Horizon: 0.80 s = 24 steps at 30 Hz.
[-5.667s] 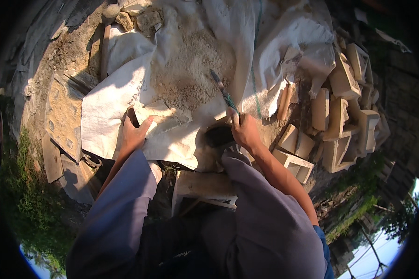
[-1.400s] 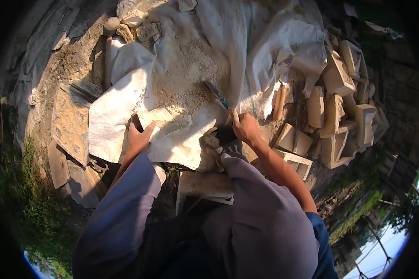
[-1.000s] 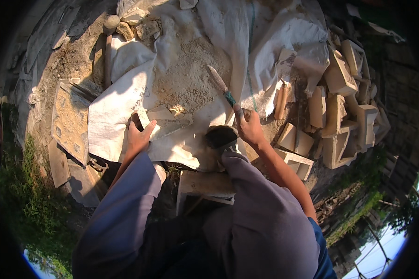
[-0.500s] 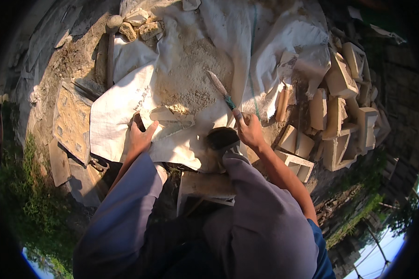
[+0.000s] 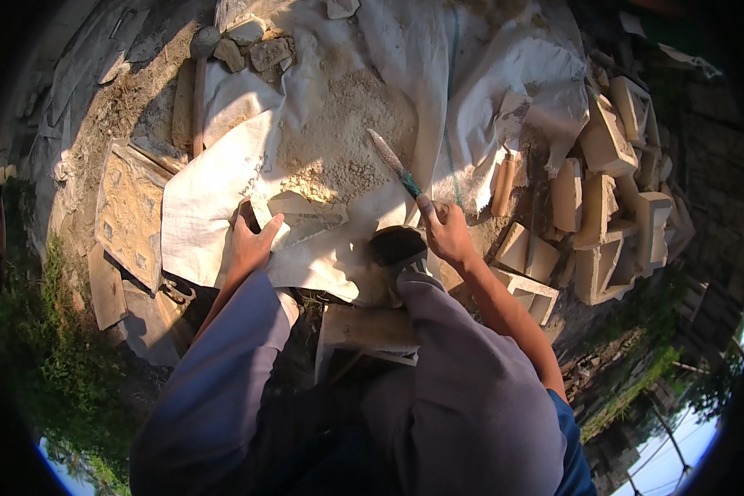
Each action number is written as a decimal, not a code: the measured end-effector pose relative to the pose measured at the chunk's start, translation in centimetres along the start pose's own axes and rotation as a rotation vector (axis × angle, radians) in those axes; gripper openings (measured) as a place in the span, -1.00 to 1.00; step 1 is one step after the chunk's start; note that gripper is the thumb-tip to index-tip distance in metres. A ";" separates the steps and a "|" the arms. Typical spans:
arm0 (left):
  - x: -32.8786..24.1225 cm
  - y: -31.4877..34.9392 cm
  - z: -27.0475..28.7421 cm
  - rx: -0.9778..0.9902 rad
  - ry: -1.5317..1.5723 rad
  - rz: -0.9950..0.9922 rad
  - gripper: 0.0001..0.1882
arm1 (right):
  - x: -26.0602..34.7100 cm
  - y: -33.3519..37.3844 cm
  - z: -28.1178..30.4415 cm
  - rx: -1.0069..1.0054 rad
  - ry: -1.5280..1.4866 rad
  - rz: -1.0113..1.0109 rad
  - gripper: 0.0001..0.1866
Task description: The person scrapes dust and debris off a stone block using a small hand trowel, then picks up a different stone block from a pile to inspect it before returning to scrape the first block.
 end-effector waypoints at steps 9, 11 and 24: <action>1.1 -0.1 0.0 -0.015 0.040 -0.054 -0.20 | 0.2 -0.2 0.0 0.068 0.295 -0.234 -0.28; 1.5 -0.6 0.0 -0.015 0.050 -0.075 -0.20 | 0.8 -0.7 0.7 0.143 0.237 -0.158 -0.26; 2.5 -0.4 -0.1 -0.003 0.026 -0.015 -0.18 | 1.9 0.2 -0.3 0.164 0.254 -0.258 -0.21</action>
Point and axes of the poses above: each hand's wrist, its own y-axis away from the middle knuckle, its own z-axis out of the back of the hand, x = y × z, the point moved 3 cm from there along -y, towards the middle knuckle, and after that the axes turned 10 degrees about x, right-handed, at the moved point
